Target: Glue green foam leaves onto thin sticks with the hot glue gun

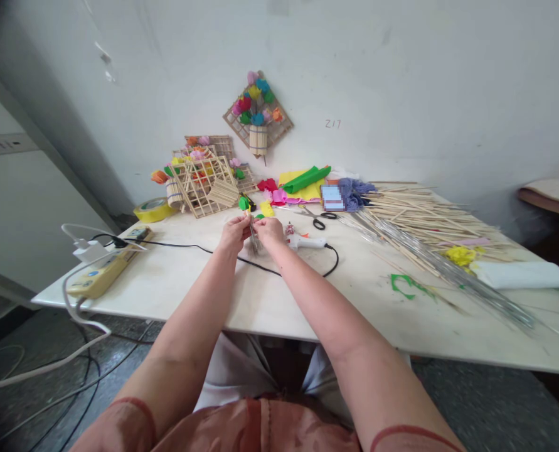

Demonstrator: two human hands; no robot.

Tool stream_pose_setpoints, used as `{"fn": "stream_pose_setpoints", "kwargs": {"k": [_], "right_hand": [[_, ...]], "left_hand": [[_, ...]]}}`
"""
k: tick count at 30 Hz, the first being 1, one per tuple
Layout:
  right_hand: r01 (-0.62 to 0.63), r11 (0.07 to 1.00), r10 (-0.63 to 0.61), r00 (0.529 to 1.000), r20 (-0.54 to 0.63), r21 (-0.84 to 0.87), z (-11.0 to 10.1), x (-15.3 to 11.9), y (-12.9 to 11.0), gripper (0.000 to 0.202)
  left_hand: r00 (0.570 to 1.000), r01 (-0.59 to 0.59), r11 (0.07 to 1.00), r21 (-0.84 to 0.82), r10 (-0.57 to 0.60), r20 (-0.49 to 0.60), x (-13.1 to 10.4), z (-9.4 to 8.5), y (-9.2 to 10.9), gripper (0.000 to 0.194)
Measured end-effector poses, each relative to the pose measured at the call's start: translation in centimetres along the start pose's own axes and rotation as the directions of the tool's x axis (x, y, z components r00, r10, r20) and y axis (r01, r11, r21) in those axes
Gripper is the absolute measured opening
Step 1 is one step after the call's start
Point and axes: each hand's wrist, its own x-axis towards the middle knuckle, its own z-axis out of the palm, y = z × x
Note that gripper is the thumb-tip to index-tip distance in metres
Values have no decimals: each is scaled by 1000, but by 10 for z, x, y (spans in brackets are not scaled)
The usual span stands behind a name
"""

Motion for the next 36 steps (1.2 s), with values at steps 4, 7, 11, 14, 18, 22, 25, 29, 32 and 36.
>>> {"fn": "stream_pose_setpoints", "kwargs": {"k": [4,7,11,14,18,22,25,29,32,36], "right_hand": [[42,998,-43,999,27,36,-2,-2,-2,18],[46,995,-54,995,83,87,-4,-6,-6,17],[-9,993,-8,990,143,115,-6,-12,-15,18],[-15,992,-7,985,175,122,-6,-13,-17,18],[50,997,-61,978,197,61,-2,-9,-11,25],[113,993,-119,966,230,36,2,-4,-5,26],[139,990,-139,967,216,11,2,-2,-5,24],[146,988,-135,973,186,-48,-3,-3,-8,24],[155,988,-148,969,199,-22,-7,-3,-9,23],[176,983,-182,956,230,44,-10,0,-6,24]], "left_hand": [[1000,-30,1000,-8,30,3,2,-1,-1,15],[999,-47,999,-13,47,-24,4,-1,-3,15],[997,-45,999,-10,44,-69,5,-1,-2,16],[995,-39,999,-12,37,-96,4,0,-1,15],[994,-48,999,-20,45,-103,1,0,1,13],[998,-49,998,-29,48,-49,-1,1,3,14],[999,-45,998,-47,44,-21,-2,2,4,13],[999,-22,994,-108,26,31,-1,1,2,9],[996,28,991,-132,-16,91,2,-1,0,7],[991,71,989,-128,-55,120,6,-5,0,7]]}}
